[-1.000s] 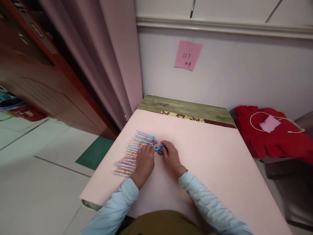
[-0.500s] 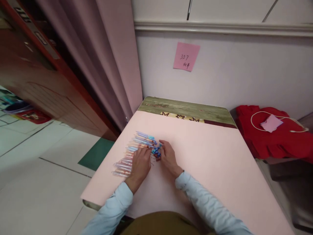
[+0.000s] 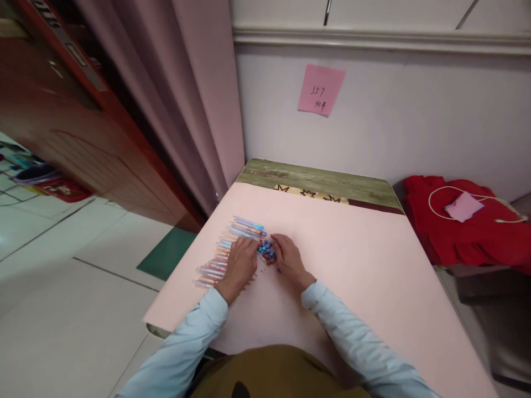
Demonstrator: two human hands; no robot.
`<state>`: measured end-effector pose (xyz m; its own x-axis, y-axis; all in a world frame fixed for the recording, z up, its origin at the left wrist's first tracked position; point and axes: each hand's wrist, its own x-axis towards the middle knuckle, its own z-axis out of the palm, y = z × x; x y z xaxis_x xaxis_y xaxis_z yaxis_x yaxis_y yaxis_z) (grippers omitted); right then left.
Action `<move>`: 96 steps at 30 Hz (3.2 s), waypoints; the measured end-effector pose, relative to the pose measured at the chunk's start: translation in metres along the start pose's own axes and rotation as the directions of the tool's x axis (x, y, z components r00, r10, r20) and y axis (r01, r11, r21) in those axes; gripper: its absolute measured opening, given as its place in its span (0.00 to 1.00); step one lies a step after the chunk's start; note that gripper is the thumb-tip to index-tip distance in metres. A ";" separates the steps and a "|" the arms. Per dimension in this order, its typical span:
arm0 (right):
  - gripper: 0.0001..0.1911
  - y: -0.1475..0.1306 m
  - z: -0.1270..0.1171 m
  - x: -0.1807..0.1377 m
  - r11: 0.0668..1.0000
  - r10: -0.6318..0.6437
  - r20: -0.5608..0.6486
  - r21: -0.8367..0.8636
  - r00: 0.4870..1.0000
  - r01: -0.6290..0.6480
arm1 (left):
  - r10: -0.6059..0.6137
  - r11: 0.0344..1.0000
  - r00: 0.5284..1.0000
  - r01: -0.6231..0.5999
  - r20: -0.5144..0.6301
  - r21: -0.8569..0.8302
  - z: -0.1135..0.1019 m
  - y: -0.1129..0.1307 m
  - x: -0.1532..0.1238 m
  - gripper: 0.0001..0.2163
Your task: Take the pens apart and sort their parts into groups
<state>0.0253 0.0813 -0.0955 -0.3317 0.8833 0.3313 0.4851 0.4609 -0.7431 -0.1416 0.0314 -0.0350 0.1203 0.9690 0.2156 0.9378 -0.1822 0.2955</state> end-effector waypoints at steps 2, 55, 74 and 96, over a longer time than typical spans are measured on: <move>0.20 0.001 0.001 0.003 0.998 -0.024 0.017 -0.054 1.000 0.025 | -0.004 1.000 1.000 0.005 -0.019 0.007 0.000 -0.003 0.005 0.15; 0.14 0.030 -0.036 -0.017 0.949 0.256 -0.258 0.251 0.932 -0.191 | 0.272 0.962 0.941 -0.259 0.204 -0.090 -0.025 -0.063 0.142 0.07; 0.18 0.007 -0.070 -0.044 0.747 0.476 -0.206 0.608 0.855 -0.270 | -0.227 -0.280 0.928 0.228 0.295 -0.932 0.065 0.120 0.063 0.12; 0.23 0.003 -0.074 -0.058 0.247 0.409 0.228 0.905 0.884 -0.348 | 0.070 -0.376 0.932 0.354 0.355 -0.856 0.064 0.100 0.049 0.11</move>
<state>0.1058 0.0375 -0.0739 -0.2790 0.9495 -0.1437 -0.4969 -0.2708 -0.8245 -0.0209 0.0710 -0.0547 0.2931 0.9499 -0.1089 -0.5886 0.2690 0.7624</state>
